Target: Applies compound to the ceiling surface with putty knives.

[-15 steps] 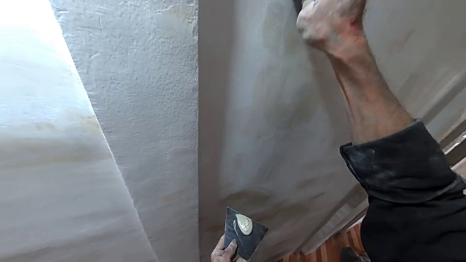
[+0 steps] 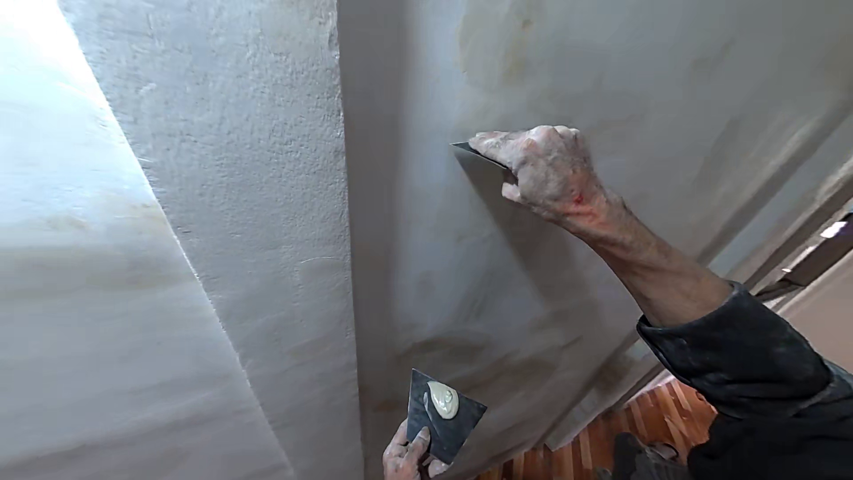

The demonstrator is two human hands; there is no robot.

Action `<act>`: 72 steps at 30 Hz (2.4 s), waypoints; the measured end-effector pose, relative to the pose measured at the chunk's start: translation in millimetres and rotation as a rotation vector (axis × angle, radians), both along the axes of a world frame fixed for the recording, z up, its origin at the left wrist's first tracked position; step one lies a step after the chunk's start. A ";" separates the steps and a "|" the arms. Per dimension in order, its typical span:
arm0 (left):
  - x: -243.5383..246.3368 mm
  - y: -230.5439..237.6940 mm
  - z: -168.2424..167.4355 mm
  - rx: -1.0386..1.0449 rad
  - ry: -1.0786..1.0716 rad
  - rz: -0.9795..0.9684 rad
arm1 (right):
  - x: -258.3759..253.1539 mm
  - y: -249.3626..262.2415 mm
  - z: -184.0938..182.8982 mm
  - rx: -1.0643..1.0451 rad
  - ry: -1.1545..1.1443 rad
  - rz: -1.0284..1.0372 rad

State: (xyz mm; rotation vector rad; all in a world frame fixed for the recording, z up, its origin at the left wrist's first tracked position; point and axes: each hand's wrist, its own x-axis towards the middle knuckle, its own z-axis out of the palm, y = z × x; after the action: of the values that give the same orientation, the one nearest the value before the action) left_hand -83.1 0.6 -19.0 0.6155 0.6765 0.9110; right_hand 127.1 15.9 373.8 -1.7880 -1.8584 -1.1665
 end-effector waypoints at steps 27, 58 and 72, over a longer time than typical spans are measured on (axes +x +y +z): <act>-10.1 -10.0 54.2 0.082 -0.186 -0.002 | 17.7 18.9 64.5 0.494 0.031 0.186; 1.2 19.4 26.6 0.010 -0.176 -0.030 | -59.1 44.8 92.2 0.323 0.463 -0.209; -19.5 6.8 31.5 0.035 -0.176 0.018 | -47.9 22.8 26.5 0.004 0.197 -0.054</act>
State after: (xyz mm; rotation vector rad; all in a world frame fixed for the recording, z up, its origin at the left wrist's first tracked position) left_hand -102.5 7.5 12.5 0.5541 0.5093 0.9829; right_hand 79.2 38.7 400.4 -1.8870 -1.7048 -0.9721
